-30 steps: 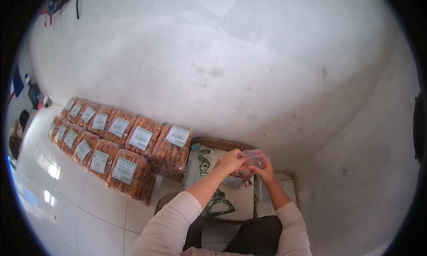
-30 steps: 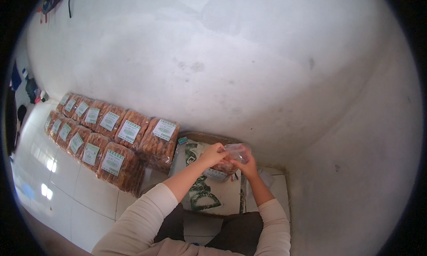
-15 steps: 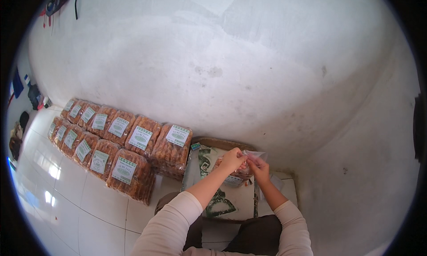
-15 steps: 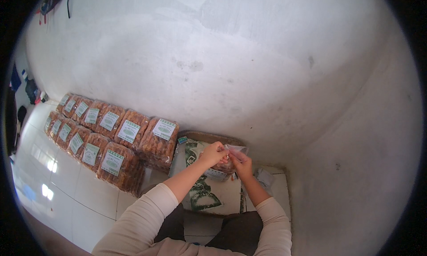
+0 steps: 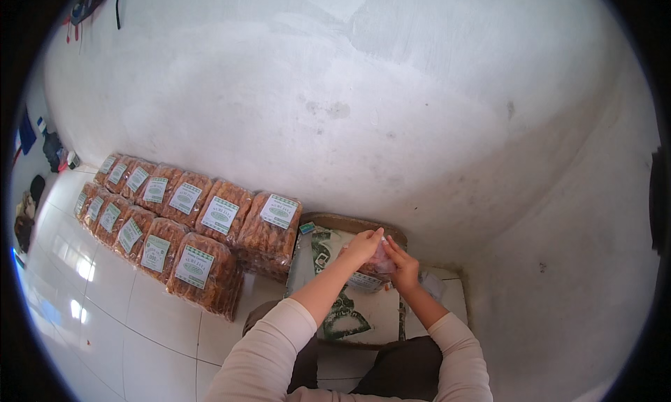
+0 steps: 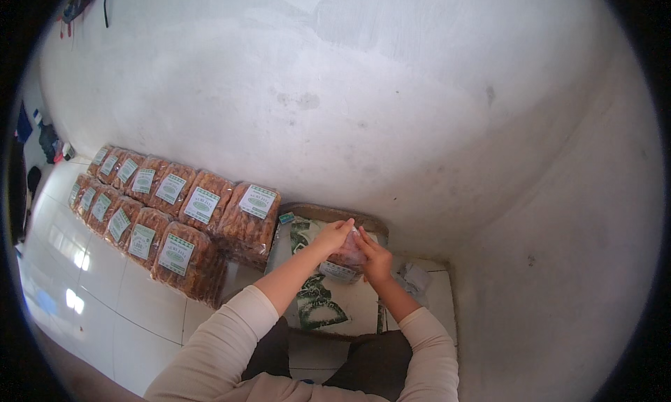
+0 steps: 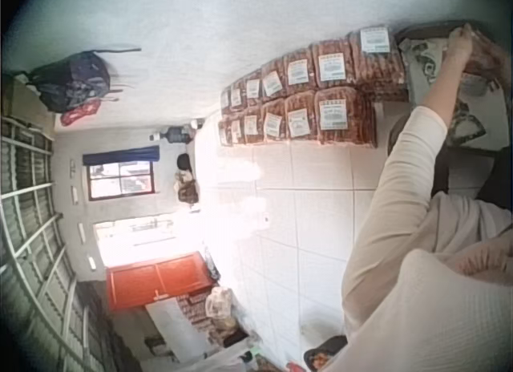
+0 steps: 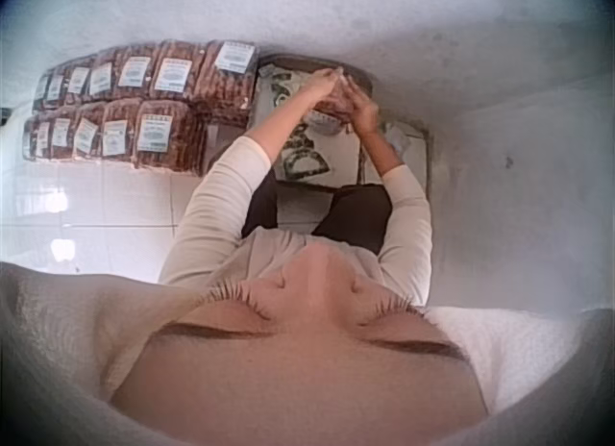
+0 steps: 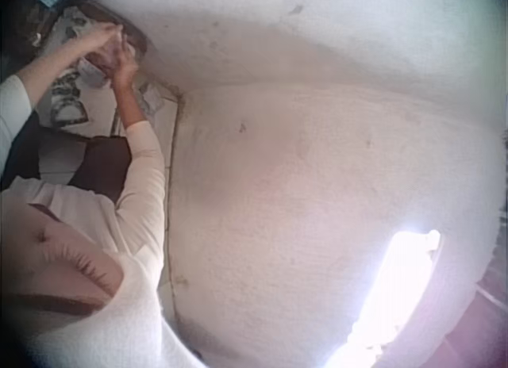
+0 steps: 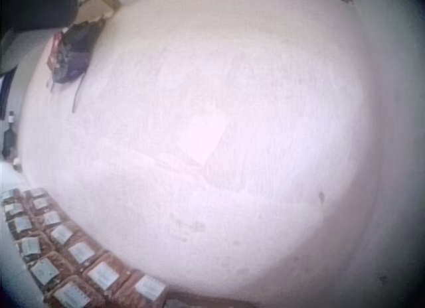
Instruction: The person picks up individual snack packets from the floor, places them into a larger plastic bag, and then folds the top of the bag over to seal it by hand.
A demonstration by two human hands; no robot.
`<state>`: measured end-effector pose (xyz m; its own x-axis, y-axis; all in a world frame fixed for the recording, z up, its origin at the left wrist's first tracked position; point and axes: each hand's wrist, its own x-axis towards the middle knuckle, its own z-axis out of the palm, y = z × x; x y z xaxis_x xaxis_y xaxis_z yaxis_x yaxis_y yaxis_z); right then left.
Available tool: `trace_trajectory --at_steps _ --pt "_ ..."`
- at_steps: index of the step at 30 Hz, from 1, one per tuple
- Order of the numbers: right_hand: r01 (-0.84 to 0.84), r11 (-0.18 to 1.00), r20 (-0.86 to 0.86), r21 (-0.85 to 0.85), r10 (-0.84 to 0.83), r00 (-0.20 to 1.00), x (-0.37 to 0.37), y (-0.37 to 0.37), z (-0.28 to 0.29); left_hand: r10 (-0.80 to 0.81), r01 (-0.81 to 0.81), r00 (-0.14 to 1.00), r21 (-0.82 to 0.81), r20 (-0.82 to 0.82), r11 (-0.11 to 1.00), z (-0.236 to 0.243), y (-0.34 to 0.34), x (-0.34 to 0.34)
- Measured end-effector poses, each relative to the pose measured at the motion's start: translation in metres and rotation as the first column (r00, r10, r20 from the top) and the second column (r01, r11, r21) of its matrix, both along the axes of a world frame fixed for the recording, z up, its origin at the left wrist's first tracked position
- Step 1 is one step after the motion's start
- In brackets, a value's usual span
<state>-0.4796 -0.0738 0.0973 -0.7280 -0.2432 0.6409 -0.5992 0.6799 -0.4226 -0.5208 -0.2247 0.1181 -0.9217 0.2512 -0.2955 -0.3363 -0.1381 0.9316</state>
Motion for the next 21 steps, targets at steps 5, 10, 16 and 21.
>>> trace_trajectory --at_steps 5,10,16,21 --pt "0.109 0.967 0.002 0.231 -0.113 0.994 0.005 -0.004 0.010 -0.076 0.049 0.988 -0.191 -0.135 0.980 0.000 -0.003 -0.002" --pt "0.112 0.937 -0.010 0.330 -0.115 0.993 0.005 -0.003 0.013 -0.063 0.039 0.988 -0.168 -0.139 0.985 -0.006 -0.002 -0.003" --pt "-0.077 0.975 0.030 0.207 0.073 0.997 0.003 0.014 0.012 -0.055 0.003 0.979 -0.255 -0.197 0.967 0.004 0.003 0.011" --pt "-0.106 0.983 0.015 0.152 0.105 0.994 0.017 0.011 0.031 0.021 -0.115 0.949 -0.284 -0.314 0.952 -0.021 0.000 -0.003"
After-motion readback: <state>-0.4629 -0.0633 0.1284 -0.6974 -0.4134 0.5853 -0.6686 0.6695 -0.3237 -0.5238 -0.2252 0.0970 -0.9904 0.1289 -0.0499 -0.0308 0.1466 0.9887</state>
